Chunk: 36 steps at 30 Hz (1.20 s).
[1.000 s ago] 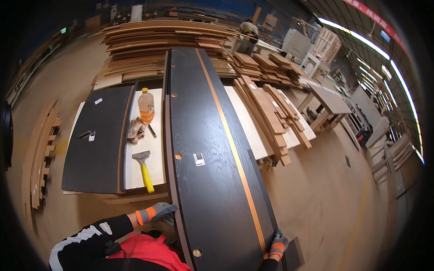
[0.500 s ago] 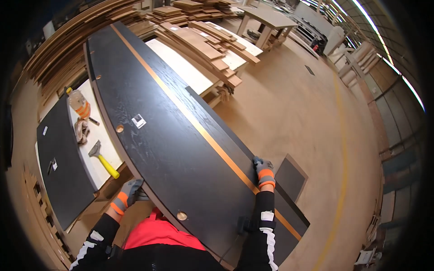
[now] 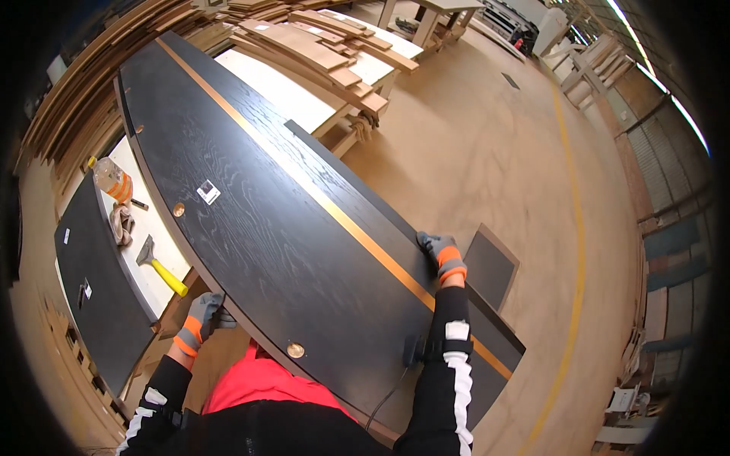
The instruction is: Manually moving large wooden panels from stacks and leaning them against other surfaces in a factory.
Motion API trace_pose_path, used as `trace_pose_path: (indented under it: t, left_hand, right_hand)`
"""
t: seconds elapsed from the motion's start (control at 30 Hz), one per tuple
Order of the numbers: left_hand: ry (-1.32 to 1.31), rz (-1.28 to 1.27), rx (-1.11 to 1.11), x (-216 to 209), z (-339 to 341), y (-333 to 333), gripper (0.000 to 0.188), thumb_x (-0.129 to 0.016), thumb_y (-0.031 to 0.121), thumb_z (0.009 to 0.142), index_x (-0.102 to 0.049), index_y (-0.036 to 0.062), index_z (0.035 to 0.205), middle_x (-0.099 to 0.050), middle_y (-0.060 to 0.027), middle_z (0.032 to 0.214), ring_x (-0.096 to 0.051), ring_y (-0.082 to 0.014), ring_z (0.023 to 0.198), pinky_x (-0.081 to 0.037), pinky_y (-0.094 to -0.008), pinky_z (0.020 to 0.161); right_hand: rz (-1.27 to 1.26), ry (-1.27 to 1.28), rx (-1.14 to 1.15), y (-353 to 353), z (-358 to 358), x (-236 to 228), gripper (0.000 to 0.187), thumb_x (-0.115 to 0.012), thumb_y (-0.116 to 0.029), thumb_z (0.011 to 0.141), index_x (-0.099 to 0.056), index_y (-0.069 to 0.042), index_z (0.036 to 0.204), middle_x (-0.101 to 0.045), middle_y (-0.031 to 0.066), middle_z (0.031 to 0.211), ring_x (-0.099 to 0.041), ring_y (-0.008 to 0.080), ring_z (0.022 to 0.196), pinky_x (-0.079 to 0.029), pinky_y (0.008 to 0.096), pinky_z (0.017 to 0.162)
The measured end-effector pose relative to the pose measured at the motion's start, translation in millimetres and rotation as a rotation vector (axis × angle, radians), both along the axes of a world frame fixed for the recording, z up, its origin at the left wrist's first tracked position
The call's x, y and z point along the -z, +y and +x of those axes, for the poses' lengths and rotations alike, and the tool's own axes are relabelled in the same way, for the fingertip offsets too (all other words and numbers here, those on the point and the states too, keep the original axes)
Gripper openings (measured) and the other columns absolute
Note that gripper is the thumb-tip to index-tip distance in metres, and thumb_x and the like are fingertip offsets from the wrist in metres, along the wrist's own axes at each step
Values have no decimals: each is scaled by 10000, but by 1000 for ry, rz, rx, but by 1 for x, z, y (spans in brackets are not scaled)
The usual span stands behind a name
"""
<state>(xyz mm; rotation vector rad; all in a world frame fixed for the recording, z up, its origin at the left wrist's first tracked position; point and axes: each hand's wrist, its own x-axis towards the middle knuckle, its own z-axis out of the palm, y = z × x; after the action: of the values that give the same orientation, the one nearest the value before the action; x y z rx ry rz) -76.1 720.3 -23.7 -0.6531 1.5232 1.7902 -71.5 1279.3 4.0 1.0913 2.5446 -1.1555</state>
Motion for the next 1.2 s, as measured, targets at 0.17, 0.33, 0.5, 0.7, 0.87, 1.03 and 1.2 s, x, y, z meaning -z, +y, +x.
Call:
trace_pose_path:
  t: [0.17, 0.33, 0.5, 0.7, 0.87, 1.03, 1.2]
  left_hand:
    - [63, 14, 0, 5, 2, -3, 284, -579, 259, 852, -539, 27, 1011, -628, -159, 856, -653, -306, 693, -569, -440, 616]
    - [84, 7, 41, 3, 2, -4, 310, -565, 291, 863, -551, 21, 1014, -632, -165, 870, -654, -306, 701, -568, -426, 627]
    - [21, 63, 12, -3, -5, -11, 374, -562, 367, 885, -586, 5, 980, -644, -137, 829, -651, -279, 668, -566, -426, 645]
    - [-22, 249, -110, 2, -40, -45, 391, -531, 394, 899, -578, 13, 972, -630, -137, 827, -649, -284, 685, -566, -433, 654]
    - [-43, 219, -133, -8, -74, -61, 341, -524, 366, 909, -564, 27, 912, -520, -75, 737, -512, -205, 607, -500, -345, 566]
    - [-109, 105, 80, -26, -95, -62, 406, -519, 375, 905, -597, -22, 945, -602, -118, 742, -624, -237, 634, -555, -357, 583]
    - [-185, 13, 202, -23, -96, -59, 457, -601, 390, 865, -598, -44, 1008, -642, -181, 844, -668, -291, 735, -582, -396, 635]
  right_hand:
    - [3, -68, -49, 10, -3, -1, 533, -666, -463, 770, -667, 6, 1024, -683, 125, 954, -628, 206, 871, -456, 316, 819]
    - [150, -156, -177, 15, -8, 0, 479, -633, -444, 794, -675, -18, 1010, -685, 121, 961, -625, 188, 896, -457, 310, 813]
    - [178, -164, -318, 1, -40, -12, 470, -600, -418, 767, -666, 5, 959, -669, 168, 975, -634, 280, 924, -465, 347, 830]
    - [400, 408, -359, -90, -152, 3, 412, -607, -345, 797, -621, -48, 1081, -636, 187, 1050, -600, 327, 996, -457, 372, 882]
    - [391, 177, -285, -150, -219, 8, 473, -600, -437, 793, -625, -49, 1062, -636, 193, 1031, -594, 345, 990, -453, 389, 871]
    - [347, -50, -226, -154, -228, -5, 544, -580, -545, 777, -666, -20, 887, -649, 213, 930, -616, 344, 882, -456, 377, 807]
    - [343, -194, -284, -148, -232, -12, 648, -556, -626, 746, -672, -33, 981, -641, 197, 1024, -603, 347, 963, -450, 381, 854]
